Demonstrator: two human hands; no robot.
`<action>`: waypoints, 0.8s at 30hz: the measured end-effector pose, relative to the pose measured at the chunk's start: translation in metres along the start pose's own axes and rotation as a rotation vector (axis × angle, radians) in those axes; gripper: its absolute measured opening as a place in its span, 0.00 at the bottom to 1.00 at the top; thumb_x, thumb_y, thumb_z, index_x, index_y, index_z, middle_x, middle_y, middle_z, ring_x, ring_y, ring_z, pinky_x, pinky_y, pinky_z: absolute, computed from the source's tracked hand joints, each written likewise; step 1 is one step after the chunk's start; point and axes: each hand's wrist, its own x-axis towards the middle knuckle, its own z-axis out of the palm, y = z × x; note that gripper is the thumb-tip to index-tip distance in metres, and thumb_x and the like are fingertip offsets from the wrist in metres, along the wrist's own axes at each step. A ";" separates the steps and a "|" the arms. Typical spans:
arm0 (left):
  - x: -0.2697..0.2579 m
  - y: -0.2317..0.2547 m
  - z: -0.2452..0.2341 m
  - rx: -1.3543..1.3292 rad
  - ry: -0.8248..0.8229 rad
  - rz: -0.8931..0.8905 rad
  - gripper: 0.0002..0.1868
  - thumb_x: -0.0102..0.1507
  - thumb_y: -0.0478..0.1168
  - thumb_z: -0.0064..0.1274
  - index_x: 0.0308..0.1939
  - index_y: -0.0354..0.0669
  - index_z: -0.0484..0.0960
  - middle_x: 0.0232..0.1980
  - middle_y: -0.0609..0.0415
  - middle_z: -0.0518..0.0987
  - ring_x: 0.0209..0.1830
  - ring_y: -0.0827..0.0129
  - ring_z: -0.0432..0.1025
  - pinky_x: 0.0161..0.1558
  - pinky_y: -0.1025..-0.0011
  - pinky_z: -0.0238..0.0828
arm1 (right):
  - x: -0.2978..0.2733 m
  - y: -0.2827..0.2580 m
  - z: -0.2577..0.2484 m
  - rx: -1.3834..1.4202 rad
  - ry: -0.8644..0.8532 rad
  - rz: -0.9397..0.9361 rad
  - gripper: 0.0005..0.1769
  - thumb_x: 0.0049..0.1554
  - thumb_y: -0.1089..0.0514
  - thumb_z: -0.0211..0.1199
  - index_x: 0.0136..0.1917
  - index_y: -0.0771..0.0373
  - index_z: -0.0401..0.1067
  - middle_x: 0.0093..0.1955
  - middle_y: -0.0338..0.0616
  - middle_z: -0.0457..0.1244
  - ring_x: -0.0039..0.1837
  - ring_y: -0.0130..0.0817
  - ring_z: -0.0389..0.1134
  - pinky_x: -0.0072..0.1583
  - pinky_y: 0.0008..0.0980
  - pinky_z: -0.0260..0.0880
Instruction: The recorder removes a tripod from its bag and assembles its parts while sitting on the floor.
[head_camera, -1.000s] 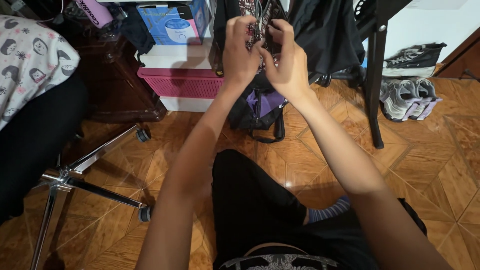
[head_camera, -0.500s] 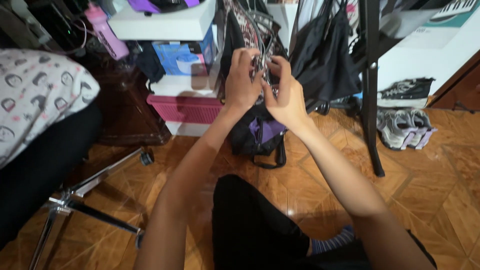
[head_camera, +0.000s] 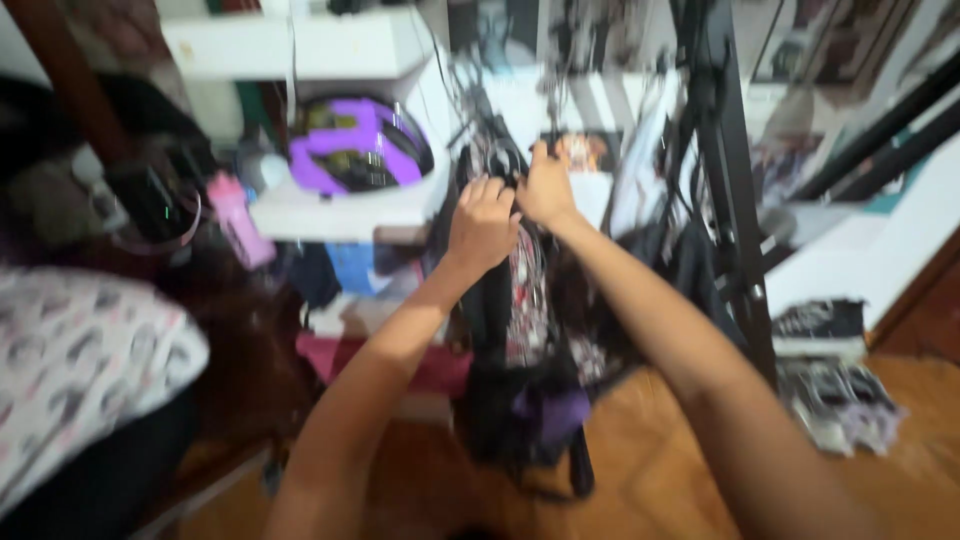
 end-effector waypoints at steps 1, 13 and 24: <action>0.008 -0.025 0.022 0.006 0.018 0.020 0.18 0.55 0.38 0.61 0.46 0.36 0.78 0.50 0.42 0.75 0.55 0.45 0.71 0.63 0.52 0.65 | 0.021 0.000 0.006 -0.005 0.025 -0.011 0.29 0.55 0.59 0.68 0.62 0.73 0.59 0.46 0.68 0.68 0.55 0.65 0.70 0.61 0.55 0.67; 0.047 -0.125 0.108 0.374 -0.570 -0.500 0.26 0.53 0.44 0.63 0.53 0.39 0.77 0.55 0.40 0.74 0.45 0.50 0.79 0.45 0.58 0.77 | 0.152 0.106 0.176 -0.060 -0.118 0.398 0.44 0.49 0.43 0.76 0.64 0.70 0.56 0.63 0.68 0.59 0.64 0.66 0.64 0.63 0.52 0.68; 0.020 -0.112 0.080 0.164 -0.508 -0.560 0.20 0.55 0.37 0.58 0.51 0.36 0.78 0.61 0.38 0.73 0.44 0.49 0.80 0.46 0.60 0.79 | 0.130 0.206 0.246 -0.173 -0.384 0.415 0.48 0.41 0.47 0.80 0.68 0.63 0.59 0.71 0.71 0.52 0.68 0.64 0.60 0.66 0.51 0.64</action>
